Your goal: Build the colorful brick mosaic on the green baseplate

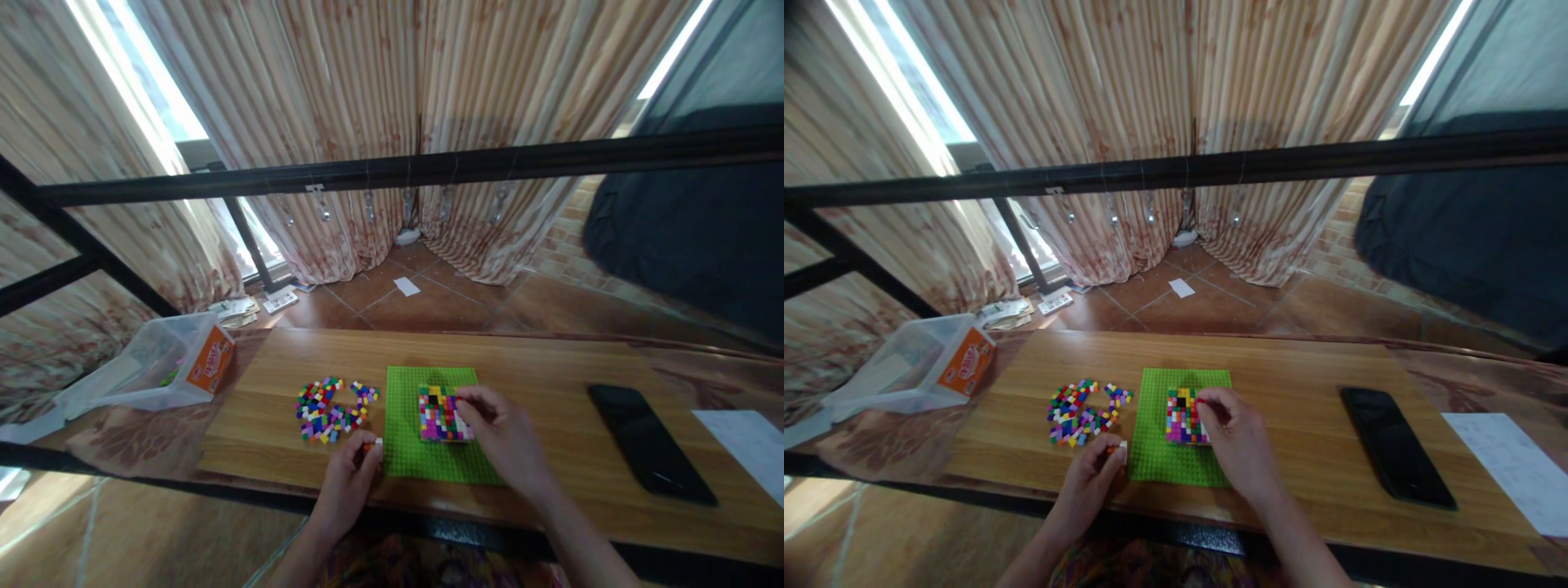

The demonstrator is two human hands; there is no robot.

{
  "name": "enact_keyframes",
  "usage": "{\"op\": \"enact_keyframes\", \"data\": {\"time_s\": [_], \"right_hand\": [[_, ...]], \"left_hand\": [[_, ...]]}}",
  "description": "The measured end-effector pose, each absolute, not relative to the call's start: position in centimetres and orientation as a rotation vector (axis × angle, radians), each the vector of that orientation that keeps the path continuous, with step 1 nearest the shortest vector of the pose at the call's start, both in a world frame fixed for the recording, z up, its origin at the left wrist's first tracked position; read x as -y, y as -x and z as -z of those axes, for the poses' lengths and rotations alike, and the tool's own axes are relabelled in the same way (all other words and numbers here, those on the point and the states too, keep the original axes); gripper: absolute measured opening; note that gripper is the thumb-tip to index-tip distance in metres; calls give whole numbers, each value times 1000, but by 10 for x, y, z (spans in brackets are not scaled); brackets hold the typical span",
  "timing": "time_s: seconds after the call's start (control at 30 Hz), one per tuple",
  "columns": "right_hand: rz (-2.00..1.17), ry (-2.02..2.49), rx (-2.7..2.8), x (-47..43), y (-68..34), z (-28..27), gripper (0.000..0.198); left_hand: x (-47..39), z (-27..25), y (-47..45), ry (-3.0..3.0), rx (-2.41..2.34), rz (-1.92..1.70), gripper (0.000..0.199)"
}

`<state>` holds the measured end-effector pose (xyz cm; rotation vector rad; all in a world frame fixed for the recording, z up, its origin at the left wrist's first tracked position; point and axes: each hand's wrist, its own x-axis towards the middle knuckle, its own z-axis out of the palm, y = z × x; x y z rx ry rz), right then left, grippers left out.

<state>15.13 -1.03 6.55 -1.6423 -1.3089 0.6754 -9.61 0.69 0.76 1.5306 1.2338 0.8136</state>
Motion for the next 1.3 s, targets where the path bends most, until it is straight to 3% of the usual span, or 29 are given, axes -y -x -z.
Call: {"op": "enact_keyframes", "data": {"time_s": [0.23, 0.53, 1.3], "right_hand": [[-413, 1685, 1566, -18, -150, -55, 29], [-246, 1674, 1685, -24, -144, -35, 19], [-336, 1699, 1845, -19, -154, -49, 20]], "left_hand": [[-5, -4, 97, -1608, -1230, -790, 27], [-3, -9, 95, -1663, -1255, -779, 27], [-4, -14, 95, -1670, -1242, -765, 27]]}}
